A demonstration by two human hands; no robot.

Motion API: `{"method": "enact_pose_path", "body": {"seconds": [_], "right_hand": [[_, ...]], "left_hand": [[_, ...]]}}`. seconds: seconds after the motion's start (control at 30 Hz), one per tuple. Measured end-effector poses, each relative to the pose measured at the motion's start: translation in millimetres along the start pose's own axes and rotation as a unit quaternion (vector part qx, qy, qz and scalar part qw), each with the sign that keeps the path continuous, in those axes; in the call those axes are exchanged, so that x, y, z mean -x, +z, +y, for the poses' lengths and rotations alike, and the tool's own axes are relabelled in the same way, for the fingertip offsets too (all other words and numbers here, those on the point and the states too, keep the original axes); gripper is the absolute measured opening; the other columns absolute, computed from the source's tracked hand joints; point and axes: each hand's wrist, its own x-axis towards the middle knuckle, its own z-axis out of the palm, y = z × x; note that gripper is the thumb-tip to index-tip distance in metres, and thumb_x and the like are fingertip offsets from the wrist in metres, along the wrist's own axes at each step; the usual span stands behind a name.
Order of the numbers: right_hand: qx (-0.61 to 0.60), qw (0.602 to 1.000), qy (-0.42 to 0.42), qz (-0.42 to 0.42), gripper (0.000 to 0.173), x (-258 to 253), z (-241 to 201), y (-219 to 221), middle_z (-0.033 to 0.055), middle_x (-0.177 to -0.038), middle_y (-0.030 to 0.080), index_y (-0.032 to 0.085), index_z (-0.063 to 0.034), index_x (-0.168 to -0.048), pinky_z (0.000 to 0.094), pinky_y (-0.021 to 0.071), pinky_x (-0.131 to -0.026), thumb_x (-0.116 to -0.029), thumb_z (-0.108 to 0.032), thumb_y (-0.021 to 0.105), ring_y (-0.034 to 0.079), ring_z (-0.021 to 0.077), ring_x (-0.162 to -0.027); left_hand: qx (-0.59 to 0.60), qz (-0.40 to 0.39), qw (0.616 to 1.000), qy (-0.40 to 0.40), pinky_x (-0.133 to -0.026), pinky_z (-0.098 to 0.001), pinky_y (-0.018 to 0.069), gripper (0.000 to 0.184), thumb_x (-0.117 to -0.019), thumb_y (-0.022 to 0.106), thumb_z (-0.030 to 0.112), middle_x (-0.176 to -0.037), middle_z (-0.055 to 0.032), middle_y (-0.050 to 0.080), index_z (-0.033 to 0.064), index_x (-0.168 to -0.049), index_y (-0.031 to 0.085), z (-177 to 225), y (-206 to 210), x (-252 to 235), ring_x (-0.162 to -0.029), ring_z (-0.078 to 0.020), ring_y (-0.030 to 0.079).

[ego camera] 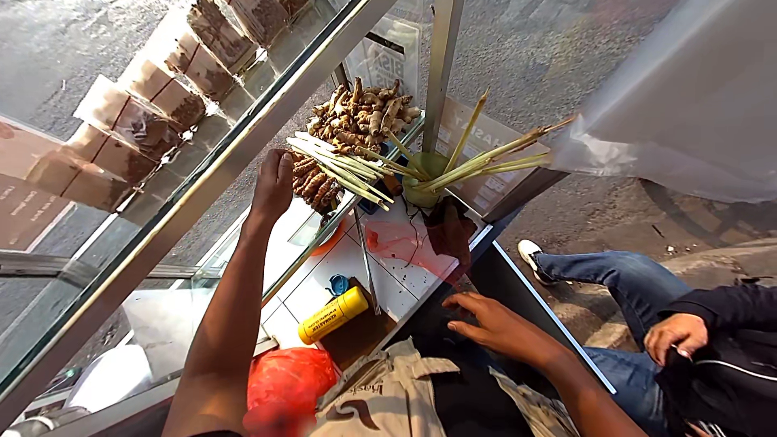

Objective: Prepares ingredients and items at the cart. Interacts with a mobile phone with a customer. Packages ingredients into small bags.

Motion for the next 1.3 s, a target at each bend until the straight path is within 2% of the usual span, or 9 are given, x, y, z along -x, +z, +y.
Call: {"method": "enact_pose_path", "body": {"seconds": [0.17, 0.27, 0.53, 0.67, 0.73, 0.87, 0.97, 1.07, 1.3], "right_hand": [[0.012, 1.000, 0.003, -0.020, 0.039, -5, -6, -1, 0.0177, -0.124, 0.065, 0.062, -0.0036, -0.131, 0.0434, 0.0519, -0.097, -0.1013, -0.029, 0.062, 0.065, 0.0288, -0.108], [0.010, 1.000, 0.007, -0.018, 0.039, -4, -6, -1, 0.0174, -0.124, 0.065, 0.062, -0.0037, -0.131, 0.0430, 0.0520, -0.098, -0.1013, -0.029, 0.062, 0.065, 0.0282, -0.109], [-0.002, 1.000, 0.006, 0.000, 0.040, 0, 3, 0, 0.0190, -0.124, 0.065, 0.063, -0.0019, -0.130, 0.0460, 0.0523, -0.097, -0.1011, -0.029, 0.062, 0.066, 0.0302, -0.109], [-0.006, 1.000, 0.010, -0.003, 0.041, 0, 8, 1, 0.0203, -0.124, 0.065, 0.062, -0.0008, -0.131, 0.0472, 0.0510, -0.099, -0.1020, -0.030, 0.061, 0.065, 0.0323, -0.110], [-0.009, 1.000, 0.016, -0.005, 0.041, -2, 9, 2, 0.0213, -0.125, 0.065, 0.062, 0.0001, -0.131, 0.0488, 0.0499, -0.101, -0.1020, -0.029, 0.061, 0.065, 0.0339, -0.112], [0.003, 0.999, 0.029, -0.032, 0.041, -12, 12, 4, 0.0230, -0.127, 0.064, 0.061, 0.0011, -0.132, 0.0524, 0.0466, -0.105, -0.1033, -0.028, 0.060, 0.063, 0.0368, -0.117], [0.008, 0.999, 0.037, -0.038, 0.040, -16, 17, 6, 0.0223, -0.128, 0.064, 0.061, 0.0007, -0.132, 0.0513, 0.0477, -0.105, -0.1033, -0.027, 0.059, 0.064, 0.0354, -0.116], [0.000, 0.998, 0.064, -0.017, 0.038, -14, 26, -2, 0.0215, -0.128, 0.064, 0.062, 0.0001, -0.132, 0.0489, 0.0494, -0.104, -0.1031, -0.025, 0.060, 0.065, 0.0334, -0.114], [-0.020, 0.988, 0.104, 0.112, 0.026, 2, 56, -27, 0.0162, -0.118, 0.069, 0.069, -0.0023, -0.122, 0.0468, 0.0556, -0.094, -0.1018, -0.018, 0.062, 0.069, 0.0262, -0.101]], "left_hand": [[-0.116, -0.041, 0.989, 0.088, -0.097, -0.0463, 0.0542, 0.036, -0.1055, 0.056, 0.028, -0.120, -0.0191, 0.066, 0.0006, -0.129, 0.057, 3, 4, -13, -0.109, -0.0283, 0.067], [-0.162, -0.071, 0.979, 0.106, -0.106, -0.0540, 0.0452, 0.032, -0.1020, 0.063, 0.026, -0.120, -0.0187, 0.068, 0.0024, -0.123, 0.065, 0, 6, -28, -0.118, -0.0356, 0.063], [-0.166, -0.090, 0.977, 0.099, -0.111, -0.0531, 0.0404, 0.047, -0.1103, 0.040, 0.037, -0.129, -0.0167, 0.066, 0.0029, -0.114, 0.073, 11, 5, -27, -0.127, -0.0317, 0.058], [-0.096, -0.069, 0.986, 0.118, -0.084, -0.0419, 0.0506, 0.044, -0.1104, 0.040, 0.033, -0.093, -0.0109, 0.065, 0.0027, -0.094, 0.069, 64, 8, 37, -0.090, -0.0199, 0.063], [-0.013, -0.152, 0.977, 0.146, -0.069, -0.0289, 0.0494, 0.037, -0.1072, 0.044, 0.024, -0.079, -0.0022, 0.060, 0.0065, -0.083, 0.065, 88, 26, 84, -0.073, -0.0098, 0.058], [-0.026, -0.359, 0.928, 0.099, -0.072, -0.0355, 0.0563, 0.025, -0.0990, 0.066, 0.028, -0.107, -0.0100, 0.067, 0.0054, -0.109, 0.071, 78, 107, 125, -0.082, -0.0173, 0.065], [-0.144, -0.318, 0.936, 0.050, -0.100, -0.0550, 0.0518, 0.059, -0.0909, 0.079, 0.025, -0.147, -0.0179, 0.052, 0.0049, -0.141, 0.055, 40, 165, 118, -0.122, -0.0373, 0.061], [-0.195, -0.294, 0.935, 0.034, -0.103, -0.0611, 0.0469, 0.079, -0.0839, 0.084, 0.020, -0.150, -0.0207, 0.049, 0.0081, -0.152, 0.045, -2, 205, 103, -0.130, -0.0449, 0.053], [-0.185, -0.282, 0.934, 0.114, -0.099, -0.0533, 0.0506, 0.016, -0.0996, 0.063, 0.013, -0.109, -0.0181, 0.069, 0.0056, -0.106, 0.076, -17, 214, 105, -0.111, -0.0384, 0.063]]}}
